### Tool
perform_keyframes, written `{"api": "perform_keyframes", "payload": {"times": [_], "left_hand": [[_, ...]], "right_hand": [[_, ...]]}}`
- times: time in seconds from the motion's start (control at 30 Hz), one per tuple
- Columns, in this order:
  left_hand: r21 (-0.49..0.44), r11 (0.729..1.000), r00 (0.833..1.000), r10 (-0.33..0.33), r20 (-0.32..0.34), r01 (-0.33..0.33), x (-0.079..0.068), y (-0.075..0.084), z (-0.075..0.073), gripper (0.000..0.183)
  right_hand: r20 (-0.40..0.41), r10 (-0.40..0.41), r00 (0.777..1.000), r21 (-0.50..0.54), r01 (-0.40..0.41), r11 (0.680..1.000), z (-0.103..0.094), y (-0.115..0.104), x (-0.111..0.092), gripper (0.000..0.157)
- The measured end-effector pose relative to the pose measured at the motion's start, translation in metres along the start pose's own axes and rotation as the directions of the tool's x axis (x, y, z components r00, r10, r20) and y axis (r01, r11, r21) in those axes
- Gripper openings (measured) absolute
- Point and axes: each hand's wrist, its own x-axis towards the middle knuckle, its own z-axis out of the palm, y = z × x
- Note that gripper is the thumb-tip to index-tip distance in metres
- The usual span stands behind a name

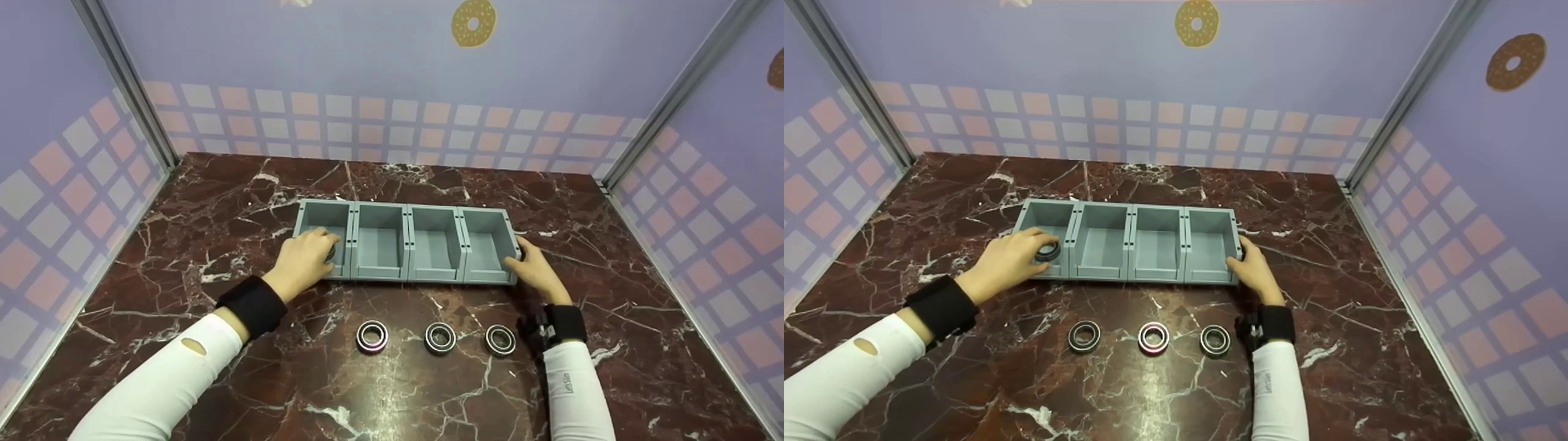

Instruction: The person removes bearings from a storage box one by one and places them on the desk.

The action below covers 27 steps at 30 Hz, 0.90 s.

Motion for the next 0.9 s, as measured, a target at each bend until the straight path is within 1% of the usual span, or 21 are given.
{"api": "perform_keyframes", "payload": {"times": [0.2,0.33,0.67,0.9], "left_hand": [[-0.004,1.0,1.0,-0.023,0.017,0.023,0.006,-0.002,0.002,0.044],[-0.007,0.999,0.999,-0.04,0.031,0.04,0.01,-0.003,0.005,0.043],[-0.027,0.997,0.997,-0.07,0.021,0.071,0.021,-0.005,0.012,0.043],[-0.049,0.994,0.993,-0.092,0.076,0.095,0.026,-0.007,0.016,0.045]], "right_hand": [[-0.021,-0.023,1.0,0.003,0.023,1.0,0.001,0.0,0.0,0.063],[-0.01,-0.033,0.999,0.03,0.034,0.999,0.001,0.0,0.0,0.062],[-0.006,-0.034,0.999,0.043,0.034,0.998,0.0,0.001,0.0,0.062],[0.005,-0.055,0.998,0.037,0.055,0.998,0.0,0.003,0.001,0.062]]}}
